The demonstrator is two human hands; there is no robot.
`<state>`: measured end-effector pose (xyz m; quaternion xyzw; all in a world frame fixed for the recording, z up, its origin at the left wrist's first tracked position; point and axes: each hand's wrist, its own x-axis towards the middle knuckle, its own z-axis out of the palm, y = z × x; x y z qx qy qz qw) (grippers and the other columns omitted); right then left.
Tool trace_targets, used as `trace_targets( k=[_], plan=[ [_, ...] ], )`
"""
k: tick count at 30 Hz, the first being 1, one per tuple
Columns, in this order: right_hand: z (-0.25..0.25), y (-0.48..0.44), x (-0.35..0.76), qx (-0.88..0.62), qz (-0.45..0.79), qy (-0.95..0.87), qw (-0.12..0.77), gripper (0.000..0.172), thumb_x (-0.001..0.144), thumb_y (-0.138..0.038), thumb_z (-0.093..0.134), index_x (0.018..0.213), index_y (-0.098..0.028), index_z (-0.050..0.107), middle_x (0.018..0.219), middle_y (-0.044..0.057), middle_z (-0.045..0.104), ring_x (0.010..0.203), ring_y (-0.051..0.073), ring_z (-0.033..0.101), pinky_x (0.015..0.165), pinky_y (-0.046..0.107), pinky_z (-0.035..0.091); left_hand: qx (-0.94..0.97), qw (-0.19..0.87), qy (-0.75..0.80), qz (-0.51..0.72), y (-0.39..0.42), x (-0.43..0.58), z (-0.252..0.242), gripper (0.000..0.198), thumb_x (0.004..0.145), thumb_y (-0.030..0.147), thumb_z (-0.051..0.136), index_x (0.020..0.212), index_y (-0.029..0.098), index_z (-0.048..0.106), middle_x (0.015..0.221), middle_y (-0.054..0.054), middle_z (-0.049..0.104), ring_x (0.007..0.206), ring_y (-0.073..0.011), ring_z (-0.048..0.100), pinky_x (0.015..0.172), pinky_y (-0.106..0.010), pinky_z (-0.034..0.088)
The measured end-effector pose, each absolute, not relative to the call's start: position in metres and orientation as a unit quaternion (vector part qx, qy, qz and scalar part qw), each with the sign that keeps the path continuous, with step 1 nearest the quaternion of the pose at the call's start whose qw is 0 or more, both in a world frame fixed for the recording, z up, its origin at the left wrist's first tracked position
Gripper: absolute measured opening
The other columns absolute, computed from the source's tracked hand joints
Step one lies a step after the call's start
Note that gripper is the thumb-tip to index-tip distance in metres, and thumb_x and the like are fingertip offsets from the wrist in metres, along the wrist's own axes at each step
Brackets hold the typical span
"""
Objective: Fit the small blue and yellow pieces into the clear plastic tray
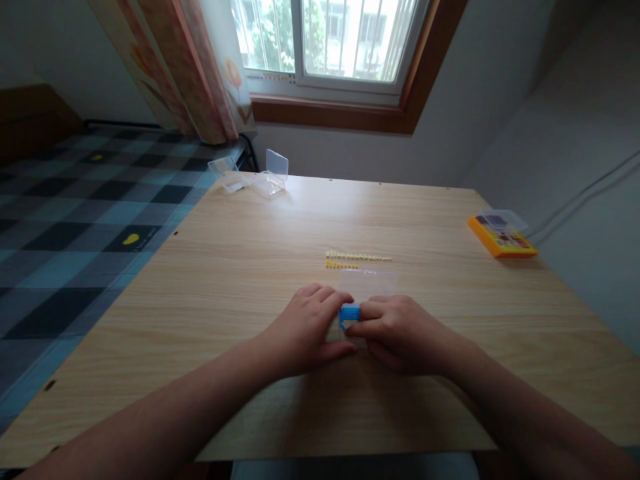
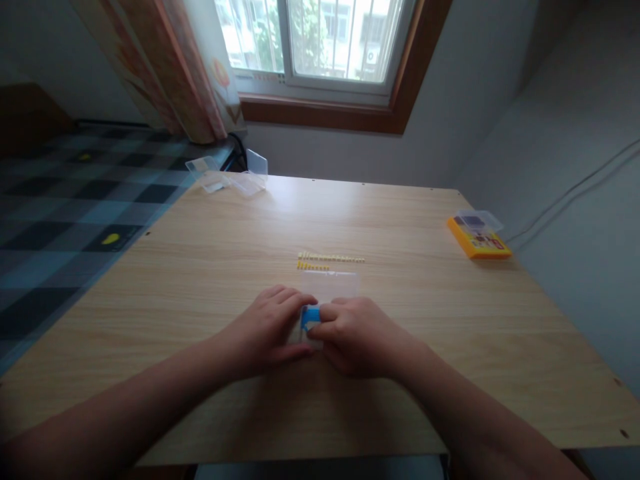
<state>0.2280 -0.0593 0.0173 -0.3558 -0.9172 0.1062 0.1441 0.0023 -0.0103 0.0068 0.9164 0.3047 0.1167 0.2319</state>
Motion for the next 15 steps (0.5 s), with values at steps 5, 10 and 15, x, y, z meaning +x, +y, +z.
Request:
trace_targets(
  k=[5,10,15],
  plan=[
    [0.0169,-0.0595,0.2272,-0.361,0.109,-0.915,0.140,0.014,0.088,-0.017,0.059,0.090,-0.022,0.072,0.088,0.002,0.069,0.074,0.017,0.058,0.066,0.031,0.033,0.918,0.230,0.299,0.124,-0.0106,0.0021,0.0060,0.056,0.080,0.046,0.083,0.124,0.020,0.061,0.125,-0.009,0.067,0.118,-0.0323,0.058,0.105,-0.050,0.044],
    [0.0164,-0.0586,0.2266,-0.364,0.103,-0.916,0.133,0.015,0.087,-0.017,0.059,0.092,-0.022,0.073,0.089,0.002,0.070,0.074,0.017,0.059,0.066,0.031,0.033,0.917,0.231,0.303,0.120,-0.0107,0.0024,0.0080,0.054,0.080,0.044,0.084,0.124,0.021,0.061,0.125,-0.009,0.067,0.118,-0.0321,0.058,0.106,-0.050,0.043],
    [0.0172,-0.0580,0.2257,-0.368,0.100,-0.915,0.129,0.017,0.087,-0.017,0.059,0.093,-0.023,0.073,0.090,0.002,0.070,0.075,0.017,0.059,0.065,0.031,0.033,0.918,0.231,0.297,0.123,-0.0101,0.0025,0.0079,0.054,0.081,0.044,0.082,0.124,0.021,0.060,0.126,-0.010,0.067,0.118,-0.0321,0.058,0.105,-0.049,0.044]
  ],
)
